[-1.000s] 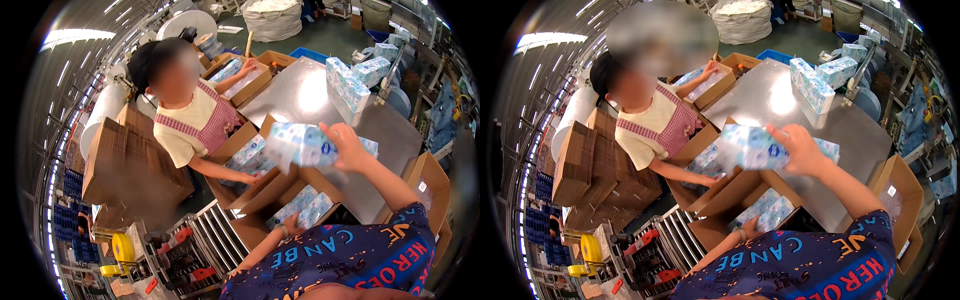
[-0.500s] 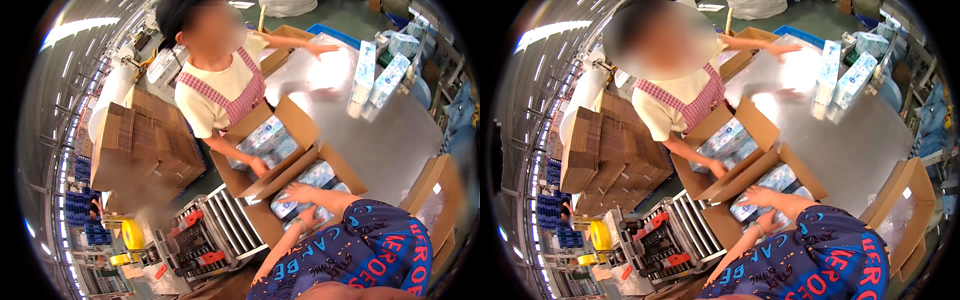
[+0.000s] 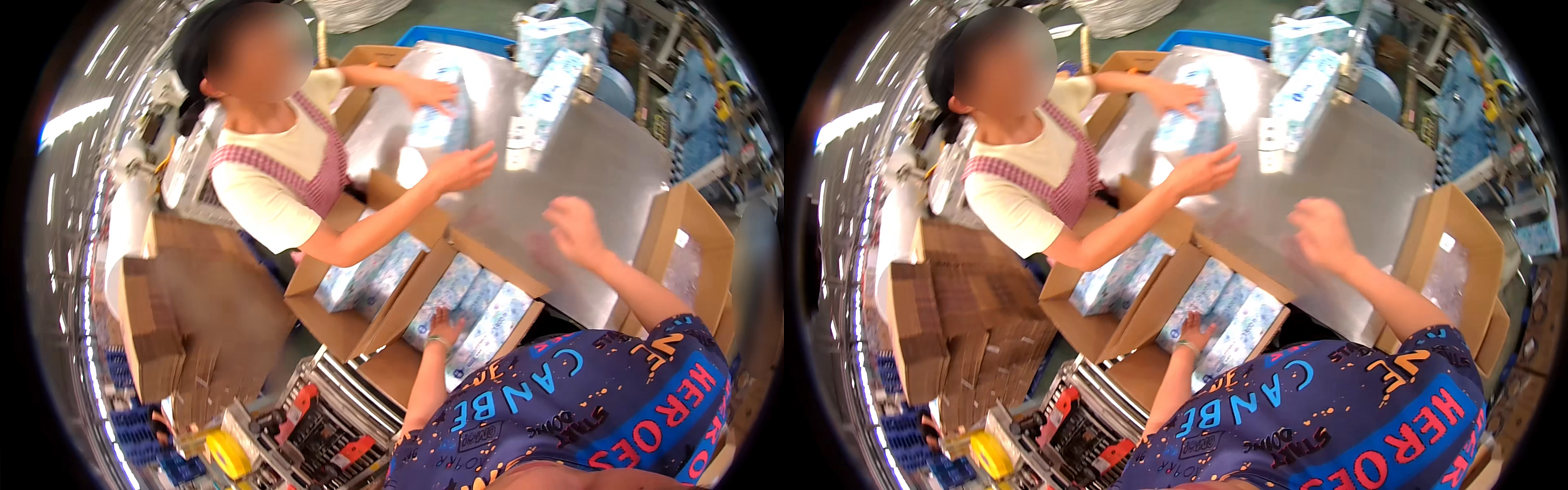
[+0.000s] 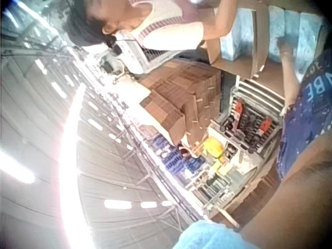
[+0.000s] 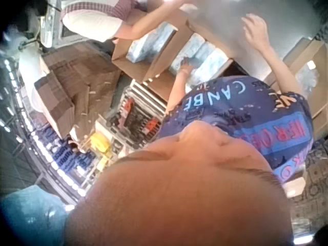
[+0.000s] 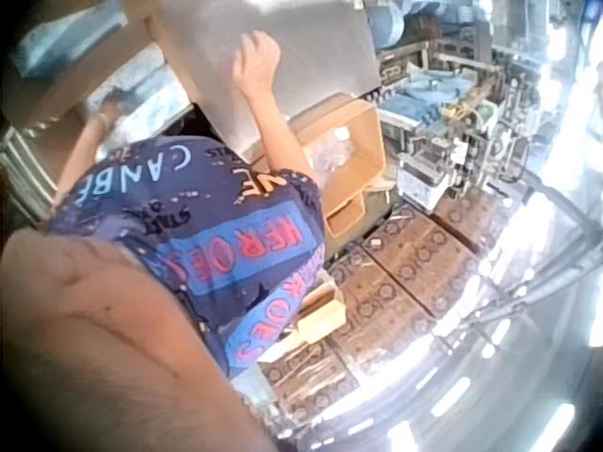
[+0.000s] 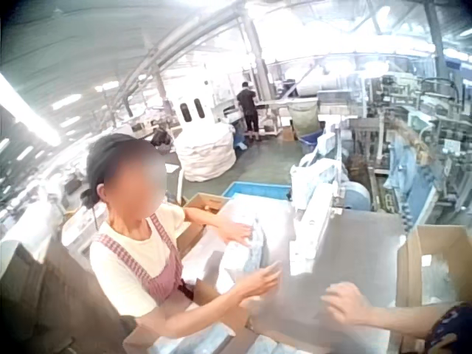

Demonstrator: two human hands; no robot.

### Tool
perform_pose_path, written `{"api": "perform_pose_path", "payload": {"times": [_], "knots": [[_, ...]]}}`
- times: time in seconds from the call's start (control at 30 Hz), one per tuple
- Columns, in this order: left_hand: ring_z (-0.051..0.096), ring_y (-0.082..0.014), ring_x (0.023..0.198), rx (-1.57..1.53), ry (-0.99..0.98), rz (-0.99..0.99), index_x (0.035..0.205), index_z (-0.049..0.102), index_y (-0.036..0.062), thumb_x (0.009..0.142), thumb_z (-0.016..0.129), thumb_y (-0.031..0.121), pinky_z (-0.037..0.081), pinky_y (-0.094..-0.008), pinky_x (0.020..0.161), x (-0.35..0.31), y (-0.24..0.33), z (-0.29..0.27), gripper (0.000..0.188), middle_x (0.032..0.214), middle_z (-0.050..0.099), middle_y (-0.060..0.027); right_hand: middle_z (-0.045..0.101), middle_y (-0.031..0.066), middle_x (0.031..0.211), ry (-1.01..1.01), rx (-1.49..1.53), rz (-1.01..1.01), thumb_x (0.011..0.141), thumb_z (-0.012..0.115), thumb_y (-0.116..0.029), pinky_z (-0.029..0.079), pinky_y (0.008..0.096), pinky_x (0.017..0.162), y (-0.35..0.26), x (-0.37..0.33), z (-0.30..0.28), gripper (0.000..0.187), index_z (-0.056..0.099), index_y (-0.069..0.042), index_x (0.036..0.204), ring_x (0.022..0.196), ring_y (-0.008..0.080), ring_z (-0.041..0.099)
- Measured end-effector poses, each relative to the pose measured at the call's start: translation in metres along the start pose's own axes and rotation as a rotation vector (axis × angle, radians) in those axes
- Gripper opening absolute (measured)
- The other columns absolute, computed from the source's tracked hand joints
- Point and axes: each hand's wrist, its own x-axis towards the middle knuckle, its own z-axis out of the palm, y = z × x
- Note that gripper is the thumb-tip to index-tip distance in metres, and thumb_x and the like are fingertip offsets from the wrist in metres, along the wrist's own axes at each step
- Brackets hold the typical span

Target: The person assembles cardboard boxes by hand and places packages of tissues inside them at a packing station.

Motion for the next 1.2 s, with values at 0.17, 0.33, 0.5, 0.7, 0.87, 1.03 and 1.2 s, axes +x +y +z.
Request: {"api": "perform_pose_path", "payload": {"times": [0.17,0.33,0.5,0.7,0.87,1.03,1.2], "knots": [[0.011,-0.0345,0.154,0.117,-0.214,0.118,0.157,0.019,-0.0018,0.094,0.040,0.070,0.018,-0.0398,0.123,0.056,-0.038,0.022,0.098,0.165,0.012,-0.0235,0.061,0.0212,0.125,0.535,-0.587,0.896,0.086,0.066,-0.012,0.043,0.0486,0.104,0.179,-0.192,-0.081,0.032,0.065,-0.005,0.117,0.121,0.0405,0.054],[0.043,-0.0357,0.140,-0.134,-0.203,0.002,0.140,0.053,-0.0004,0.097,0.049,0.059,0.034,-0.0415,0.115,0.047,-0.039,0.000,0.074,0.147,0.049,-0.0244,0.059,0.0241,0.131,-0.065,-0.585,1.955,0.086,0.066,-0.051,0.038,0.0490,0.111,0.172,-0.353,-0.091,0.062,0.062,-0.004,0.127,0.129,0.0421,0.051],[0.066,-0.0358,0.108,-0.262,0.012,0.176,0.125,0.064,0.0002,0.097,0.058,0.044,0.051,-0.0409,0.094,0.005,-0.003,0.005,0.053,0.116,0.070,-0.0217,0.062,0.0212,0.130,-0.154,-0.445,1.836,0.086,0.068,-0.045,0.049,0.0518,0.099,0.111,-0.415,-0.026,0.053,0.063,-0.010,0.125,0.122,0.0423,0.058],[0.070,-0.0308,0.097,-0.308,0.048,0.163,0.125,0.064,0.0002,0.096,0.061,0.030,0.053,-0.0381,0.085,-0.033,0.008,0.002,0.042,0.106,0.072,-0.0201,0.067,0.0218,0.119,-0.197,-0.403,1.583,0.084,0.069,-0.022,0.053,0.0487,0.093,0.132,-0.402,-0.070,0.028,0.071,-0.012,0.109,0.107,0.0405,0.065],[0.068,-0.0318,0.108,-0.301,0.076,0.157,0.122,0.066,-0.0005,0.096,0.060,0.028,0.051,-0.0372,0.094,-0.046,0.021,-0.003,0.039,0.116,0.070,-0.0217,0.072,0.0143,0.093,0.026,0.130,1.620,0.089,0.069,-0.027,0.055,0.0400,0.076,0.164,-0.423,-0.117,0.028,0.073,-0.007,0.109,0.085,0.0285,0.071],[0.071,-0.0262,0.094,-0.417,0.219,0.292,0.122,0.066,-0.0015,0.095,0.065,0.023,0.055,-0.0361,0.083,-0.058,0.017,0.006,0.036,0.105,0.073,-0.0184,0.072,0.0071,0.089,0.237,0.683,1.553,0.093,0.069,-0.032,0.054,0.0295,0.070,0.149,-0.325,-0.174,0.032,0.073,-0.004,0.106,0.082,0.0171,0.072],[0.066,-0.0197,0.108,-0.746,0.207,0.416,0.122,0.065,-0.0019,0.097,0.066,0.015,0.051,-0.0326,0.094,-0.082,0.091,-0.030,0.031,0.116,0.070,-0.0147,0.073,0.0092,0.094,-0.090,1.140,1.249,0.093,0.069,-0.033,0.056,0.0278,0.072,0.065,-0.172,-0.154,0.034,0.070,-0.004,0.112,0.081,0.0192,0.072]]}}
